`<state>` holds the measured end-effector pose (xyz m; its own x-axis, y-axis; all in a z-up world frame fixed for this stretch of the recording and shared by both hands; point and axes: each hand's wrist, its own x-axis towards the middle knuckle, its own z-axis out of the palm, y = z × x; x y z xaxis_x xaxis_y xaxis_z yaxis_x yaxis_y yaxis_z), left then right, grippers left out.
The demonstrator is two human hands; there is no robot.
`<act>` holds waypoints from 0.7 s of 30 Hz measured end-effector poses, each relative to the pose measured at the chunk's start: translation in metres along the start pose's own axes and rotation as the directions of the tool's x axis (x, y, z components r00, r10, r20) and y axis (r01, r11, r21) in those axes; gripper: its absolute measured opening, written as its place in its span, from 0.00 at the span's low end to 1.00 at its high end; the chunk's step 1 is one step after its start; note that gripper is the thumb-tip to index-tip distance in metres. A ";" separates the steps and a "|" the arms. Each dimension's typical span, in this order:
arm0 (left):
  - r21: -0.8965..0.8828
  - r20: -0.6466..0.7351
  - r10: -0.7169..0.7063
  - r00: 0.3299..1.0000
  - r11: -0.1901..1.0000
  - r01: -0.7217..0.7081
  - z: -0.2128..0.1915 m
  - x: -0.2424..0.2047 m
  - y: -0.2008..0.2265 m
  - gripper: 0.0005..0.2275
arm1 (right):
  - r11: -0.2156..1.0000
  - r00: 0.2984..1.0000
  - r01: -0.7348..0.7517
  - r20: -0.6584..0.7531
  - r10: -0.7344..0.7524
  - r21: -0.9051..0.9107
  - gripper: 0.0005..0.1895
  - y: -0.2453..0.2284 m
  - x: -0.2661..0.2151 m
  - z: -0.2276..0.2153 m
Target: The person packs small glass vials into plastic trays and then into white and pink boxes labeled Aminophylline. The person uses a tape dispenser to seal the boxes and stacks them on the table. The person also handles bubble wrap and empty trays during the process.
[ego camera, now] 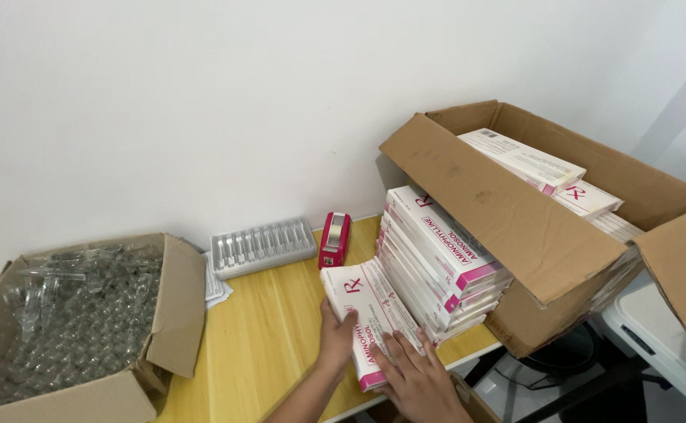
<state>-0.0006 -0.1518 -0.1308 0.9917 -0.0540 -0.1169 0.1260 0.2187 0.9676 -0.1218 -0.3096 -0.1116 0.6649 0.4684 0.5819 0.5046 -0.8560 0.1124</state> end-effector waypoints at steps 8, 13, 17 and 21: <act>0.414 -0.139 0.174 0.975 0.904 -0.103 0.027 0.038 -0.061 0.31 | 0.993 0.984 -0.067 0.170 0.050 0.098 0.32 0.014 0.002 -0.015; 0.500 -0.155 0.299 0.941 0.846 -0.186 0.038 0.042 -0.074 0.36 | 0.991 0.984 -0.067 0.175 0.046 0.118 0.32 0.018 0.010 -0.029; 0.550 -0.192 0.366 0.911 0.808 -0.209 0.044 0.023 -0.042 0.40 | 0.997 0.992 -0.046 -0.111 0.053 0.063 0.27 0.022 0.022 -0.055; 0.600 -0.035 0.608 0.793 0.647 -0.470 0.056 0.005 0.004 0.40 | 0.955 0.908 -0.232 -0.393 0.145 -0.183 0.22 0.051 0.046 -0.099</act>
<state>0.0030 -0.2056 -0.1148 0.8639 0.1239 0.4882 -0.4008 -0.4178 0.8153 -0.1204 -0.3533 0.0010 0.4604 0.2148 0.8613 0.2265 -0.9666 0.1200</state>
